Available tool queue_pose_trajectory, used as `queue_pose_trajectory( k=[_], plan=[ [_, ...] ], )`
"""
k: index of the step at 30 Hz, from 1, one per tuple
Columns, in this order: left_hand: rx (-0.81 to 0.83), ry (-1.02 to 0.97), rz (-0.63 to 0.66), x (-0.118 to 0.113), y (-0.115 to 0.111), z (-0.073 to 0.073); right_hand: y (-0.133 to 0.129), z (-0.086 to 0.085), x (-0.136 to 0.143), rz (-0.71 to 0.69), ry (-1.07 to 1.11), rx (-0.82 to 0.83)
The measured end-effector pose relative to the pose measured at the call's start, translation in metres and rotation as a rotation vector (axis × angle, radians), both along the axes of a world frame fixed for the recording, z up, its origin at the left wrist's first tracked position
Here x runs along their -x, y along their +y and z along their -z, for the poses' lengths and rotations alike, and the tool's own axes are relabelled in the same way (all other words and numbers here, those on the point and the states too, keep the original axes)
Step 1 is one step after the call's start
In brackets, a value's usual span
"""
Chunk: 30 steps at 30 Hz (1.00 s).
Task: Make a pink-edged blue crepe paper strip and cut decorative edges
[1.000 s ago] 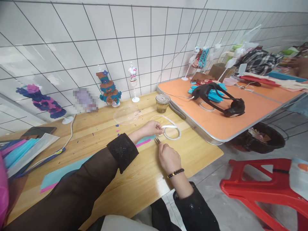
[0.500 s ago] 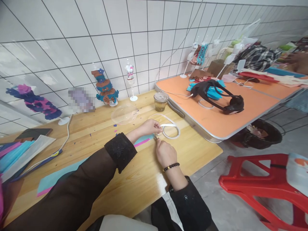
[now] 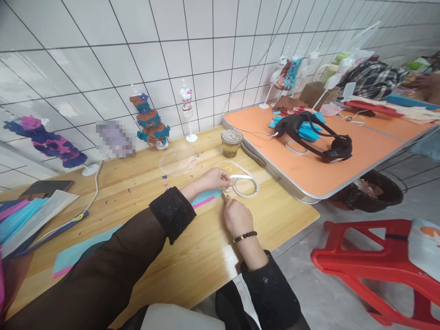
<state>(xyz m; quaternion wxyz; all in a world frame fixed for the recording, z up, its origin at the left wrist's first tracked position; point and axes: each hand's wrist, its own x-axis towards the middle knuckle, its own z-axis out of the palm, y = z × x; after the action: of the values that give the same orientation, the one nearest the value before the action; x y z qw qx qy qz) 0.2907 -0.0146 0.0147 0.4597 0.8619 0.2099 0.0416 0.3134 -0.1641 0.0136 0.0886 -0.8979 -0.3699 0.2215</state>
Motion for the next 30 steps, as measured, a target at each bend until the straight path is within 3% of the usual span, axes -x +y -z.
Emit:
queue_pose_trajectory(
  k=[19,30],
  plan=[
    [0.029,-0.005,0.012,-0.002,0.003,0.004,0.003,0.003,-0.003,-0.007,-0.015,-0.003],
    [0.058,-0.123,0.025,-0.005,0.003,0.009,-0.003,0.003,-0.007,-0.020,0.068,-0.103]
  ],
)
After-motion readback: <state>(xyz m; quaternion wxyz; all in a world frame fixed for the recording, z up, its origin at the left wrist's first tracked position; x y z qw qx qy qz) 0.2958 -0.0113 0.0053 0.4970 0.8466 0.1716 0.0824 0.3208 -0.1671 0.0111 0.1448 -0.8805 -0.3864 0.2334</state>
